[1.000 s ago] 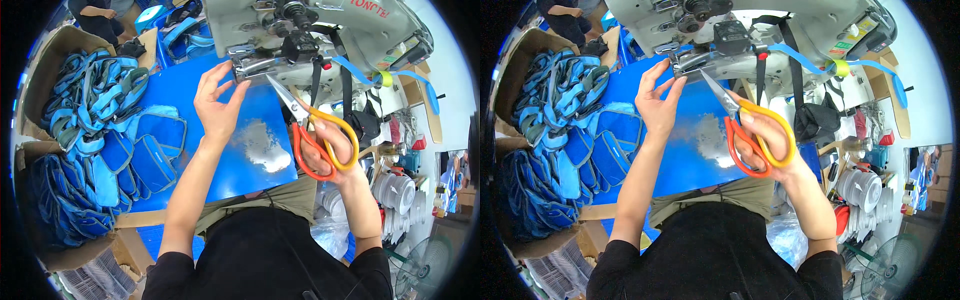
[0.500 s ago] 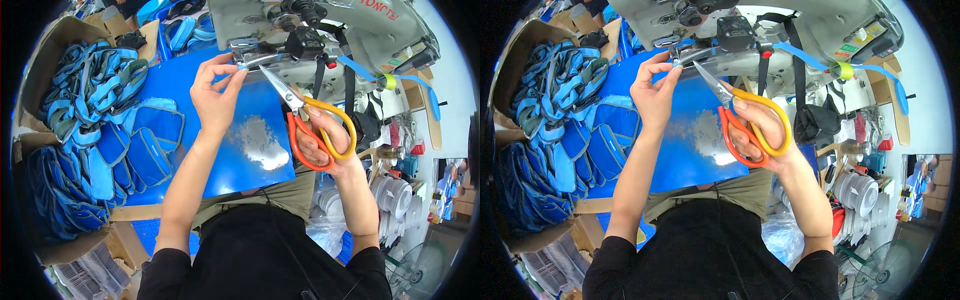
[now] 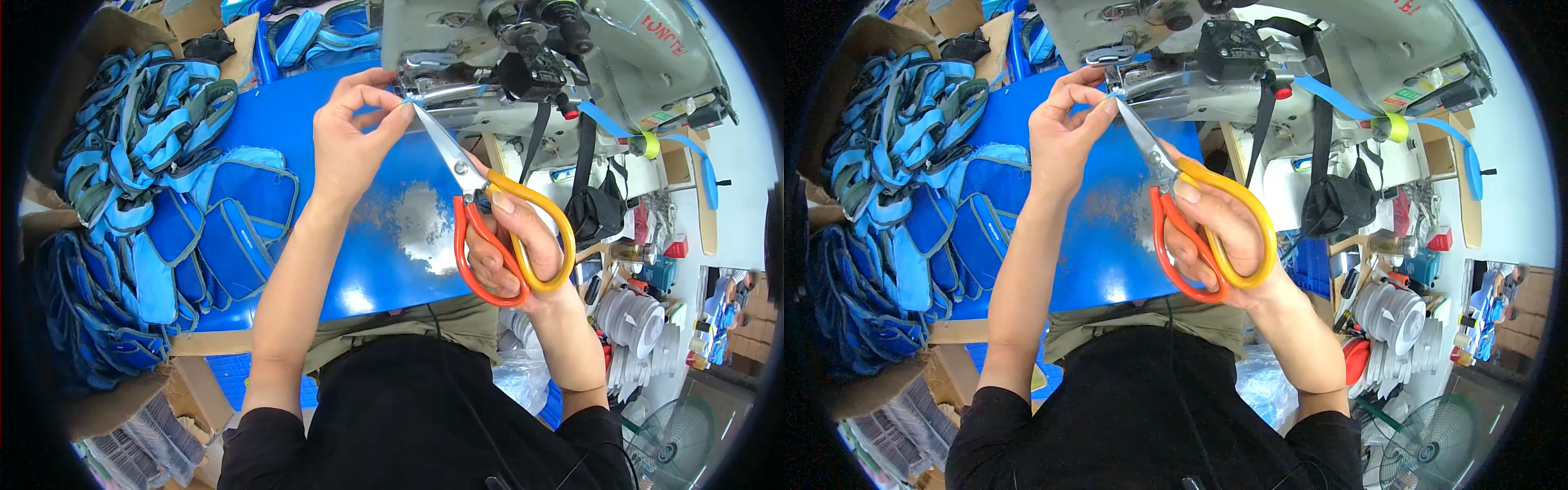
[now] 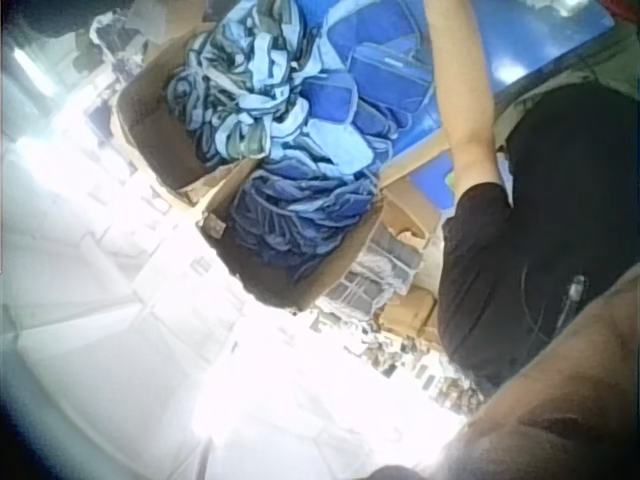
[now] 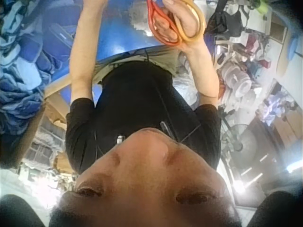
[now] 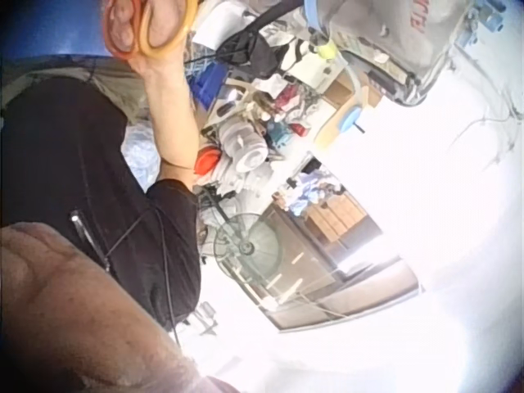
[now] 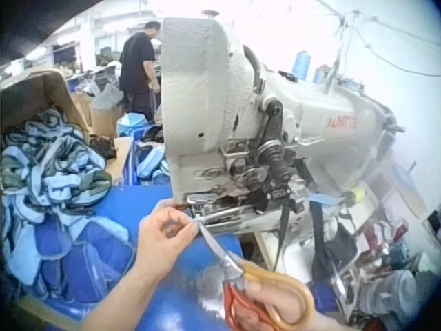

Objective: The person sews blue fabric pouches using a sewing machine, then trims excess threads with scissors. They repeatedly pick up pouches from a pile, align them under the machine, sew along the edges, and trim the threads before placing the finished items aside.

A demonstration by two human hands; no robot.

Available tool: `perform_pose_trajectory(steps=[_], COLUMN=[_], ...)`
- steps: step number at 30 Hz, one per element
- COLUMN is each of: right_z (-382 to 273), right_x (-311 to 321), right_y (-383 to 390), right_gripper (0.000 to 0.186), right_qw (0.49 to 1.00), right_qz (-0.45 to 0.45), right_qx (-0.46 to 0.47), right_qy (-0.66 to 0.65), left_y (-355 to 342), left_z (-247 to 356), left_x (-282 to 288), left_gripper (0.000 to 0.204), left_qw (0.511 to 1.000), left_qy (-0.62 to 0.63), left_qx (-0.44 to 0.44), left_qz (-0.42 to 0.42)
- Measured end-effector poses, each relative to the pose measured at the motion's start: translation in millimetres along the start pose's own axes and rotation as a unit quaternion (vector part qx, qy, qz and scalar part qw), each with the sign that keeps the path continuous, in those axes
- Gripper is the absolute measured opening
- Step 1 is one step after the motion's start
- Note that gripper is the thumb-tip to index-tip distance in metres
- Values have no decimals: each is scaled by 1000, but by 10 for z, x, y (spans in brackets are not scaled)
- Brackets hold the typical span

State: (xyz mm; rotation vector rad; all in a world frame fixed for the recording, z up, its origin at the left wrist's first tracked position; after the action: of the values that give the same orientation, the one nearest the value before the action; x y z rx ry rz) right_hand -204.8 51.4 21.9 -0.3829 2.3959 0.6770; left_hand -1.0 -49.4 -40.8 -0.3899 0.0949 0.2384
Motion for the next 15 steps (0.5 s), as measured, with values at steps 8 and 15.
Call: perform_pose_trajectory(steps=[8, 15], right_z=[468, 521], right_x=[-354, -513], right_y=[-162, -152], right_gripper=[55, 60], right_qw=[969, 981], right_qz=[132, 133], right_qx=[160, 140], right_qy=[136, -12], left_y=[-16, -30], left_z=[-206, -303], left_x=[-61, -88], left_gripper=[13, 11], left_qw=[980, 955], left_qy=[177, 265], left_qx=[91, 133], left_qz=[-10, -14])
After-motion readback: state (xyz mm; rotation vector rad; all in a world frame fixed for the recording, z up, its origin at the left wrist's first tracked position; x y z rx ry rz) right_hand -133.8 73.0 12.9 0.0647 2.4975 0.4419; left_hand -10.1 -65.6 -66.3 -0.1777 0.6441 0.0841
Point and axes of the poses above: each hand's wrist, its own y-axis away from the middle knuckle, its own x-axis out of the back of the hand, z = x × y, the point moved 2 cm from there along -y, towards the middle knuckle, and after that the axes turned 8 degrees about z, right-handed, at the moved point
